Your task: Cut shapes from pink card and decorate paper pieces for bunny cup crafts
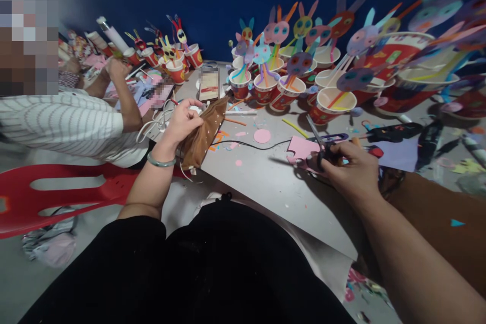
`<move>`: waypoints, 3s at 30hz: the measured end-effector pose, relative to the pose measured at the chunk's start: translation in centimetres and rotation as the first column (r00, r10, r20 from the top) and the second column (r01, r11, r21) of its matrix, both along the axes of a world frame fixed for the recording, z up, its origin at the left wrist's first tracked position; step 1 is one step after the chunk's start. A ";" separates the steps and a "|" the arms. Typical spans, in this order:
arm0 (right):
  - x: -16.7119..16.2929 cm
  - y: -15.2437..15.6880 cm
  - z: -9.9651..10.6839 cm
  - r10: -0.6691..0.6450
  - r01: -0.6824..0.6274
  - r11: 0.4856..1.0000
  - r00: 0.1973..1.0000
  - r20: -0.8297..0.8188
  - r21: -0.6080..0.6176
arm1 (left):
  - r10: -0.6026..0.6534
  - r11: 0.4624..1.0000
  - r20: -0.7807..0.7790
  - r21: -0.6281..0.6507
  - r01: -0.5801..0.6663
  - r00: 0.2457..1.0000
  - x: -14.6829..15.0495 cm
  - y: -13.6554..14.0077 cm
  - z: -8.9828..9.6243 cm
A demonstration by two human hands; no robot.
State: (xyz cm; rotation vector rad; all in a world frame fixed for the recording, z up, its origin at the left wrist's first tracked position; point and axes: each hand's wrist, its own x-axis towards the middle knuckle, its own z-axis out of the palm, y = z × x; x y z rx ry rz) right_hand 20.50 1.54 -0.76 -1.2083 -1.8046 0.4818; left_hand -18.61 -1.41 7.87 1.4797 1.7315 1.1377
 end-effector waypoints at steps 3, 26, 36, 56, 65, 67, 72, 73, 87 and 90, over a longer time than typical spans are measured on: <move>0.1 0.0 -0.1 0.002 -0.002 1.000 1.000 -0.002 0.009 | -0.040 0.999 0.036 -0.006 0.040 0.999 0.5 0.4 -0.5; 0.0 -0.2 0.0 0.005 -0.006 1.000 1.000 0.029 0.015 | -0.544 0.804 -0.798 -0.407 0.433 0.261 8.0 -1.3 -2.4; 0.1 -0.3 0.1 0.045 -0.045 0.999 0.998 0.034 0.003 | -0.520 0.843 -0.821 -0.447 0.299 0.238 9.4 -1.6 -2.7; -0.4 -0.7 0.3 0.079 -0.077 0.996 0.997 0.027 -0.050 | -0.654 0.721 -0.710 -0.480 0.500 0.261 8.1 0.8 -1.9; -0.4 -0.6 0.3 0.069 -0.069 0.997 0.997 0.021 -0.021 | -0.680 0.605 -0.733 -0.539 0.587 0.028 10.6 1.8 -3.5; -0.3 -0.7 0.3 0.072 -0.071 0.997 0.997 0.022 -0.023 | -0.685 0.610 -0.728 -0.562 0.559 0.015 10.3 1.9 -3.5; -0.3 -0.7 0.2 0.112 -0.110 0.994 0.992 0.061 -0.026 | -0.681 0.648 -0.732 -0.582 0.491 0.032 8.9 1.5 -3.0; -0.3 -0.7 0.2 0.119 -0.118 0.993 0.991 0.068 -0.024 | -0.681 0.651 -0.731 -0.580 0.491 0.039 8.6 1.4 -2.8; -0.3 -0.4 -0.2 0.132 -0.130 0.991 0.984 0.117 -0.024 | -0.767 0.495 -0.612 -0.371 0.786 0.194 5.8 0.4 -2.6; -0.2 -0.4 -0.3 0.127 -0.124 0.992 0.986 0.108 -0.028 | -0.750 0.491 -0.639 -0.364 0.791 0.171 5.6 0.2 -2.6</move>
